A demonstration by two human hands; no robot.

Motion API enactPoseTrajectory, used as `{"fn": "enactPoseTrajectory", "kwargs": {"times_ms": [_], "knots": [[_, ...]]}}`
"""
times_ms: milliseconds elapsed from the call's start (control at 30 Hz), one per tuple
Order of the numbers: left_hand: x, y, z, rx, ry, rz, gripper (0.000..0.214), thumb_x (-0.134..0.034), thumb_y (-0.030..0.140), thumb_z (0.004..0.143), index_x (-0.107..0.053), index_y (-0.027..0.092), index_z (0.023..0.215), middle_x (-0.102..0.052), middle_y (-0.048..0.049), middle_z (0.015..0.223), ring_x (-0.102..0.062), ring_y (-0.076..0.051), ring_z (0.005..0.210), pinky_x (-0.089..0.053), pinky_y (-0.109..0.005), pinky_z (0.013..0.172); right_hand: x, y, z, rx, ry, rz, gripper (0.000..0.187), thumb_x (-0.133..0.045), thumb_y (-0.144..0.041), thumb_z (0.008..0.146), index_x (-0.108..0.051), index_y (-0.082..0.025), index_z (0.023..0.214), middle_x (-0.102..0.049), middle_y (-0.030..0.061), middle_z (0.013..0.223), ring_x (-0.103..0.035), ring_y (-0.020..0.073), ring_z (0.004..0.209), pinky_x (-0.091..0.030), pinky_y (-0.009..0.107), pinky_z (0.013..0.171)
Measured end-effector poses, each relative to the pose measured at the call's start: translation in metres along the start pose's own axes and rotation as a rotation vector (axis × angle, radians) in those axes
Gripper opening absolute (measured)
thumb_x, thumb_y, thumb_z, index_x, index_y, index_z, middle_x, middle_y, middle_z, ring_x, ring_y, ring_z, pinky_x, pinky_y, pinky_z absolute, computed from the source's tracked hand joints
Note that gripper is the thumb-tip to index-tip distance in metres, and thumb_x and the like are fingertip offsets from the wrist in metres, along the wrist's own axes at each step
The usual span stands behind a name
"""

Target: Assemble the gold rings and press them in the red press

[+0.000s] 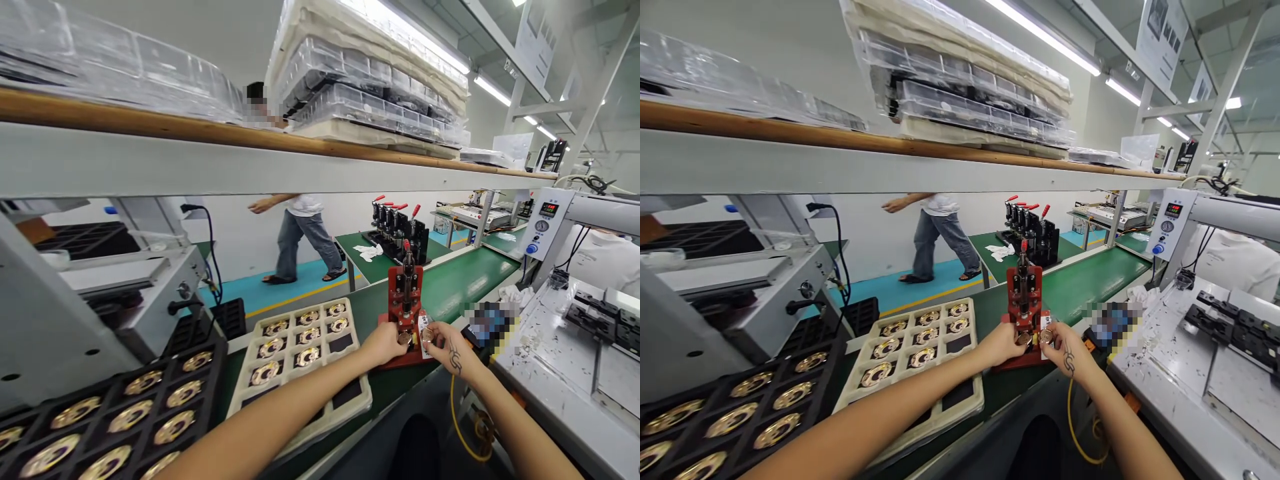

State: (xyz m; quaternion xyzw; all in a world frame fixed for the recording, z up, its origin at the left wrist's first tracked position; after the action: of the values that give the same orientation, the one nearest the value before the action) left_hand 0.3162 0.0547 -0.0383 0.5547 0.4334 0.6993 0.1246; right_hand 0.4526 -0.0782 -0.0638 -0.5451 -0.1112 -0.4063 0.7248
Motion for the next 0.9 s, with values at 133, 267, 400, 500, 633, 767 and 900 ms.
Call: {"fn": "enactPoseTrajectory", "kwargs": {"times_ms": [133,267,400,500,633,767,900], "knots": [[0.021,-0.004,-0.022,-0.004,0.063,-0.007,0.017,-0.08,0.031,0.069,-0.071,0.018,0.074,-0.054,0.003,0.06,-0.051,-0.017,0.062,-0.038,-0.028,0.062,-0.015,0.008,0.016,0.012,-0.063,-0.004,0.02,-0.072,-0.024,0.089,-0.072,-0.02,0.108,-0.066,0.003,0.098,-0.061,0.017,0.077,-0.051,0.028,0.074],[0.067,-0.002,-0.06,-0.025,0.158,-0.049,0.026,-0.079,0.036,0.071,-0.076,0.018,0.091,-0.065,-0.0037,0.088,-0.059,-0.021,0.079,-0.046,-0.03,0.073,-0.033,0.002,0.037,0.058,-0.153,-0.004,0.02,-0.079,-0.019,0.08,-0.077,-0.021,0.1,-0.069,0.0048,0.101,-0.064,0.0223,0.091,-0.052,0.032,0.085],[0.1,0.001,-0.098,0.034,0.145,-0.251,0.041,-0.076,0.046,0.081,-0.068,0.019,0.111,-0.068,-0.0038,0.091,-0.065,-0.02,0.076,-0.052,-0.031,0.07,-0.044,-0.009,0.048,0.101,-0.232,0.013,0.024,-0.078,-0.012,0.075,-0.081,-0.022,0.097,-0.076,0.0054,0.101,-0.068,0.0256,0.095,-0.053,0.033,0.086],[0.109,-0.001,-0.123,0.123,0.15,-0.567,0.051,-0.087,0.047,0.076,-0.065,0.019,0.113,-0.07,-0.0022,0.09,-0.066,-0.017,0.071,-0.055,-0.031,0.069,-0.04,-0.014,0.046,0.108,-0.232,0.021,0.029,-0.081,-0.015,0.073,-0.083,-0.024,0.101,-0.078,0.0061,0.108,-0.069,0.0267,0.099,-0.054,0.033,0.088],[0.117,-0.001,-0.155,0.162,0.256,-0.691,0.048,-0.091,0.047,0.075,-0.068,0.018,0.106,-0.073,-0.0009,0.084,-0.066,-0.016,0.069,-0.055,-0.03,0.069,-0.004,-0.018,0.049,0.058,-0.135,0.035,0.02,-0.082,-0.04,0.079,-0.078,-0.021,0.076,-0.073,0.0027,0.076,-0.067,0.0217,0.073,-0.054,0.03,0.07],[0.114,0.014,-0.178,0.148,0.295,-0.744,0.045,-0.092,0.046,0.076,-0.066,0.019,0.101,-0.071,0.0024,0.075,-0.066,-0.015,0.068,-0.055,-0.028,0.068,0.057,-0.039,0.094,0.01,0.12,0.084,0.059,-0.047,-0.068,0.102,-0.071,-0.021,0.074,-0.068,0.0041,0.065,-0.066,0.0236,0.072,-0.053,0.034,0.069],[0.1,0.042,-0.184,0.124,0.258,-0.827,0.045,-0.092,0.047,0.077,-0.065,0.019,0.1,-0.071,0.0024,0.072,-0.066,-0.014,0.064,-0.054,-0.027,0.061,0.086,-0.098,0.158,0.068,0.188,0.204,0.066,-0.042,-0.076,0.102,-0.075,-0.018,0.102,-0.08,0.0132,0.095,-0.074,0.0301,0.094,-0.058,0.041,0.082]]}}
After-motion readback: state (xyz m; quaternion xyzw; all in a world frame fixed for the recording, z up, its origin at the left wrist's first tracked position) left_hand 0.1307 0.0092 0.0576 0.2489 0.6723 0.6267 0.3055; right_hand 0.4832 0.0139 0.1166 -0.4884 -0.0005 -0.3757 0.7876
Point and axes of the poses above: each hand's wrist, its own z-axis towards the middle knuckle, its own x-axis out of the back of the hand, y = z × x, the point moved 5 cm from there along z, towards the middle knuckle
